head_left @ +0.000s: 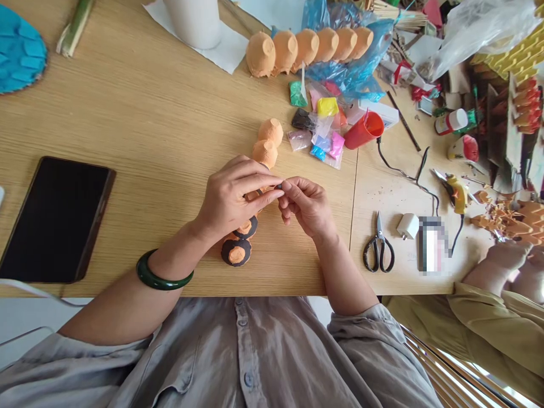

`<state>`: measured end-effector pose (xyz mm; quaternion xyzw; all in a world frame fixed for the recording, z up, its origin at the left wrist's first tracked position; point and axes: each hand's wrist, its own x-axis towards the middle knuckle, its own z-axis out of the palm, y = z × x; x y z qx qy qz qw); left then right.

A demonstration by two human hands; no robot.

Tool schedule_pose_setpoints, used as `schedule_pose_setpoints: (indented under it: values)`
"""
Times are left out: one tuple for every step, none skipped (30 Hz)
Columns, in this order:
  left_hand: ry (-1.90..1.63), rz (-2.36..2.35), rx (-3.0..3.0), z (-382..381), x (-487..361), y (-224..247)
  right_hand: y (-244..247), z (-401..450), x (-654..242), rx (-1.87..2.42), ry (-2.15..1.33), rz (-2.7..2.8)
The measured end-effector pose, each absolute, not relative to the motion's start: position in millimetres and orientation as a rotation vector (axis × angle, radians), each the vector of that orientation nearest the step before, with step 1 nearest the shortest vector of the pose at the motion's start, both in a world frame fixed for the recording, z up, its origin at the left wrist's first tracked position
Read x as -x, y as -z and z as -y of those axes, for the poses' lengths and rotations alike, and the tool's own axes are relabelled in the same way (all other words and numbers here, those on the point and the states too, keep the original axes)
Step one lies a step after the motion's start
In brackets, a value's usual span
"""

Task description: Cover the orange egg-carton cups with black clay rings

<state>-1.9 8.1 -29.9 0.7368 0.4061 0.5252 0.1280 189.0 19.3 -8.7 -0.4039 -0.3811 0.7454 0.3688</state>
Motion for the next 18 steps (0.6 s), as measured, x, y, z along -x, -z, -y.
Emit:
schedule_pose_setpoints:
  values:
    - [-1.557,-1.147,-2.147,-9,2,30,9,-19,-189,1.034,-1.921,0.977]
    - [-1.575,-1.116,-2.139,-10,2,31,9,-19,-189,1.027,-1.927,0.975]
    - [-1.580,-1.098,-2.119,-10,3,31,9,-19,-189,1.019,-1.932,0.974]
    - [-1.569,-1.095,-2.090,-11,3,30,9,-19,-189,1.012,-1.932,0.975]
    - [-1.556,-1.098,-2.061,-11,3,30,10,-19,-189,1.010,-1.926,0.979]
    - [-1.551,-1.105,-2.034,-11,3,28,11,-20,-190,1.013,-1.912,0.986]
    - [-1.546,-1.126,-2.003,-10,3,27,12,-21,-190,1.023,-1.893,0.989]
    - [-1.535,-1.160,-1.953,-9,3,24,13,-22,-191,1.038,-1.873,0.987]
    - [-1.533,-1.184,-1.885,-8,2,22,14,-23,-191,1.054,-1.857,0.979]
    - [-1.529,-1.204,-1.794,-7,2,20,15,-24,-192,1.066,-1.849,0.968]
    - [-1.517,-1.223,-1.685,-6,2,18,16,-24,-192,1.073,-1.850,0.955]
    - [-1.496,-1.238,-1.572,-5,1,16,16,-25,-192,1.072,-1.858,0.944]
    - [-1.479,-1.244,-1.471,-5,1,15,17,-26,-193,1.066,-1.867,0.935]
    - [-1.469,-1.246,-1.390,-5,0,15,17,-26,-193,1.058,-1.874,0.930]
    - [-1.466,-1.244,-1.331,-5,0,15,17,-26,-193,1.050,-1.878,0.928]
    - [-1.470,-1.237,-1.293,-5,0,16,18,-26,-193,1.044,-1.879,0.931]
    - [-1.484,-1.226,-1.269,-6,-1,18,18,-26,-193,1.043,-1.877,0.938]
    - [-1.498,-1.215,-1.250,-6,-1,19,18,-26,-193,1.045,-1.871,0.948]
